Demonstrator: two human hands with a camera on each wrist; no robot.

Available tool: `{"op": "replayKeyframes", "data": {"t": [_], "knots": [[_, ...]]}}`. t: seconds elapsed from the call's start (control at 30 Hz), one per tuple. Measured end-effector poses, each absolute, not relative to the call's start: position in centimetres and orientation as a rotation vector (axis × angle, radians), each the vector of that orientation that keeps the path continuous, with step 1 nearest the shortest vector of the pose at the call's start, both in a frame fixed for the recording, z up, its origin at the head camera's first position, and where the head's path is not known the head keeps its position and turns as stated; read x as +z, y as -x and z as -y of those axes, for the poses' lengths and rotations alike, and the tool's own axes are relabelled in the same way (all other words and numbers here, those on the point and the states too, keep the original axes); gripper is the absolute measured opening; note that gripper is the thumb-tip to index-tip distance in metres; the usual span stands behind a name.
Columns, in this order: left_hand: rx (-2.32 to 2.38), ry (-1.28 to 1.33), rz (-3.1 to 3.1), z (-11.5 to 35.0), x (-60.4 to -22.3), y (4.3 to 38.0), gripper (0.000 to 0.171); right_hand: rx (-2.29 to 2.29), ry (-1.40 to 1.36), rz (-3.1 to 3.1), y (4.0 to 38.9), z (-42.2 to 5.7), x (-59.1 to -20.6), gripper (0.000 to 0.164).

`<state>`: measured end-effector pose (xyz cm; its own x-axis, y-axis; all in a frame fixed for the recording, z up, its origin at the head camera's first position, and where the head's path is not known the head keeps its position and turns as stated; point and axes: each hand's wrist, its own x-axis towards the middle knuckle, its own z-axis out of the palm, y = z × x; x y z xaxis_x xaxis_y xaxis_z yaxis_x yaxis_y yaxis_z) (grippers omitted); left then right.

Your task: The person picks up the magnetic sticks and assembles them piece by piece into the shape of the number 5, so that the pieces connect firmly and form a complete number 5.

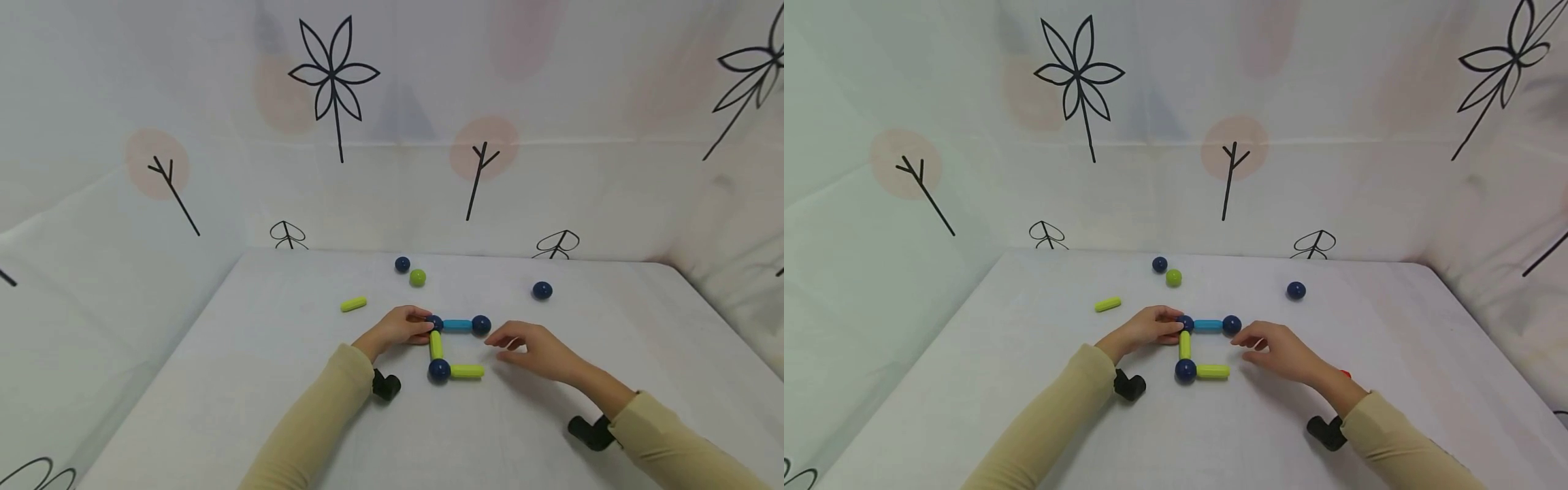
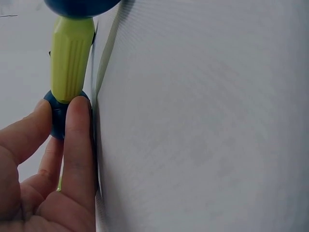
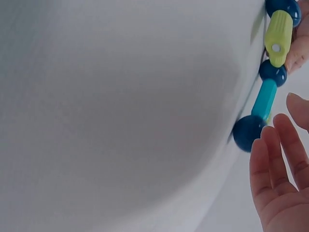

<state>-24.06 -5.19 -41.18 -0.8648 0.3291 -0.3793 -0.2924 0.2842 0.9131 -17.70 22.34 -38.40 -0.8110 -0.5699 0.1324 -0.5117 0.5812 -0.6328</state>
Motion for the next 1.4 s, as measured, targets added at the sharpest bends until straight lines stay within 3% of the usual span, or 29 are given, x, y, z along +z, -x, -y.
{"op": "replayKeyframes", "data": {"t": [1.4], "knots": [[1.605,-0.015,-2.076,5.1,-41.7,24.4,0.035,-1.124,0.544,-2.899,21.2,-25.0,-39.1,0.026]]}}
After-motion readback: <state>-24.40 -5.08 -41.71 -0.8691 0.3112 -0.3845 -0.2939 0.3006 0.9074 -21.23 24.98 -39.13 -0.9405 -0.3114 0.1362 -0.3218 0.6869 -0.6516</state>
